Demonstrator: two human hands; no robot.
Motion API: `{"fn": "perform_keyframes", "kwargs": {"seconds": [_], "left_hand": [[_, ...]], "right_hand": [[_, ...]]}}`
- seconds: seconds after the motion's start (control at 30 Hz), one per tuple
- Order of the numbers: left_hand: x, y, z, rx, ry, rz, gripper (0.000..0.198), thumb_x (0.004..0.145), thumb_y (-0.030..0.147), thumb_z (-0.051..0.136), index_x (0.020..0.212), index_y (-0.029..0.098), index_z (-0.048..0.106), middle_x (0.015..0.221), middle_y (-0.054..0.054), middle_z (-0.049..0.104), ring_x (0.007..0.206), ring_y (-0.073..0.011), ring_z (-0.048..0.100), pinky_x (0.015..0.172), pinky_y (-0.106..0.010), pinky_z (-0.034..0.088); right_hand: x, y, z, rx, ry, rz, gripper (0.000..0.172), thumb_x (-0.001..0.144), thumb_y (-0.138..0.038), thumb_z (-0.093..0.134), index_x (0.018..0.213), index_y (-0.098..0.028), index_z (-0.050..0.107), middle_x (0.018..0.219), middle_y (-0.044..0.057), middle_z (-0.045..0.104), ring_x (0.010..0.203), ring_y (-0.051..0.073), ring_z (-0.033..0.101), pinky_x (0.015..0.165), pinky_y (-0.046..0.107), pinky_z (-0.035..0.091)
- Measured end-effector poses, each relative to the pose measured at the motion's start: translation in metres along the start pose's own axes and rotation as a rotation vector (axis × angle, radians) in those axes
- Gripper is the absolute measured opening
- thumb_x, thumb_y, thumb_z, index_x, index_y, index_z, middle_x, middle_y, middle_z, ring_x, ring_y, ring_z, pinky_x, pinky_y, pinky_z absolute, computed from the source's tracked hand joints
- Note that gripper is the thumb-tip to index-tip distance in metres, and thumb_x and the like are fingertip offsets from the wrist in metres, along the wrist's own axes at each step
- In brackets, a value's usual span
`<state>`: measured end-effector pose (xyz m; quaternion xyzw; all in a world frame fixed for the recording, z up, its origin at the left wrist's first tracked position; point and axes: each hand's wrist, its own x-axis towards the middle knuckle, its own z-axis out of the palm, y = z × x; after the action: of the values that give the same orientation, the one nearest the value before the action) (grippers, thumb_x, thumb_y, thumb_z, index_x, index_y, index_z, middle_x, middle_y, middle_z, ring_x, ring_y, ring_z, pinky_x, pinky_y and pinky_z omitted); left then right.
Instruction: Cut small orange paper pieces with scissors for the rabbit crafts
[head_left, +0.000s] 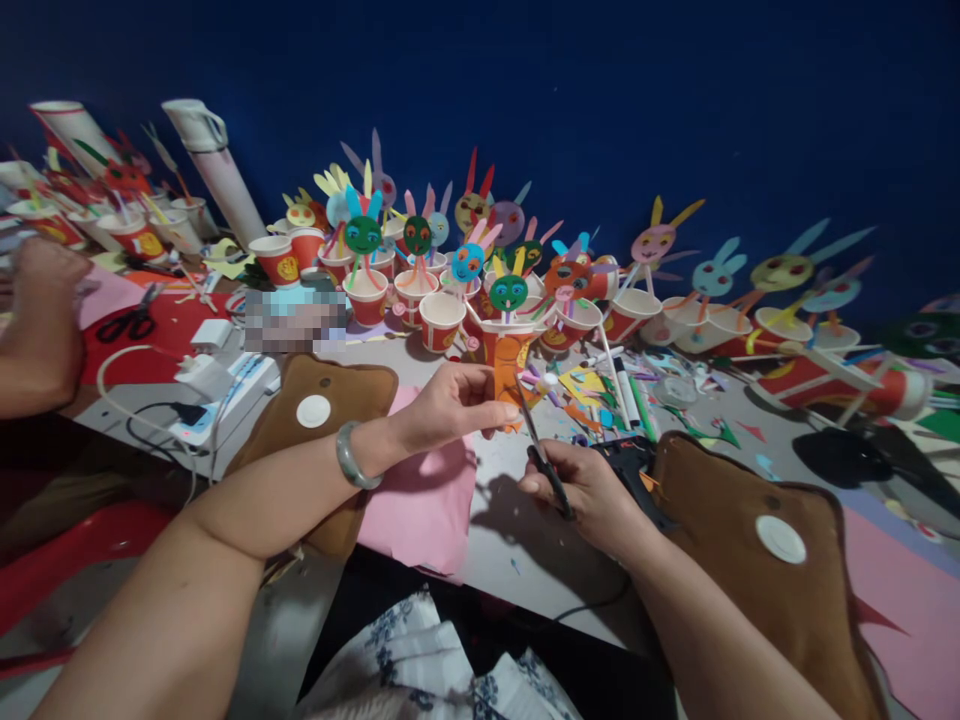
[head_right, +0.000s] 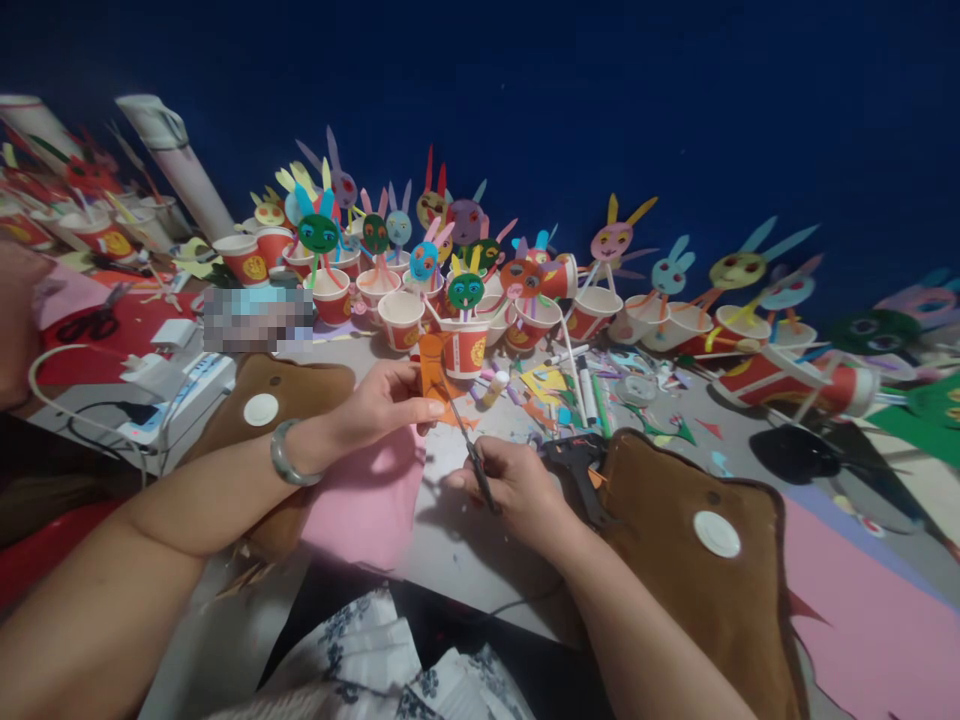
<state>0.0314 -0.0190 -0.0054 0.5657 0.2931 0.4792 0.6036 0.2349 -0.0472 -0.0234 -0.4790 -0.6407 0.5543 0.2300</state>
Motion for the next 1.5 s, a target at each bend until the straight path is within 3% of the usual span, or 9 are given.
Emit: {"fn": "perform_keyframes", "kwargs": {"seconds": [0.53,0.73,1.5], "left_hand": [[0.0000,0.0051,-0.0012,0.060,0.024,0.038,0.027,0.074,0.028,0.068,0.060,0.014,0.050,0.052,0.003,0.053,0.049,-0.0055,0.052,0.049,-0.018,0.041],[0.0000,0.0037,0.0015,0.035,0.003,0.027,0.026,0.074,0.035,0.070,0.070,0.011,0.059,0.061,0.001,0.056,0.053,-0.0057,0.053,0.050,-0.018,0.044],[-0.0020,0.0034,0.0050,0.050,-0.034,-0.016,0.024,0.074,0.033,0.070,0.069,0.011,0.061,0.060,0.000,0.058,0.052,-0.0066,0.054,0.049,-0.018,0.045]], "right_hand": [[-0.0019,-0.0032,-0.0003,-0.029,0.013,-0.024,0.045,0.069,-0.058,0.072,0.058,-0.018,0.054,0.048,-0.003,0.050,0.047,0.010,0.041,0.045,0.023,0.030],[-0.0013,-0.0024,-0.0007,-0.014,0.004,-0.023,0.045,0.068,-0.057,0.074,0.058,-0.018,0.053,0.047,-0.004,0.051,0.047,0.010,0.042,0.046,0.023,0.031],[-0.0002,-0.0037,0.0030,-0.029,0.019,-0.072,0.050,0.064,-0.063,0.073,0.059,-0.018,0.052,0.049,-0.002,0.051,0.048,0.011,0.041,0.048,0.024,0.031]]}}
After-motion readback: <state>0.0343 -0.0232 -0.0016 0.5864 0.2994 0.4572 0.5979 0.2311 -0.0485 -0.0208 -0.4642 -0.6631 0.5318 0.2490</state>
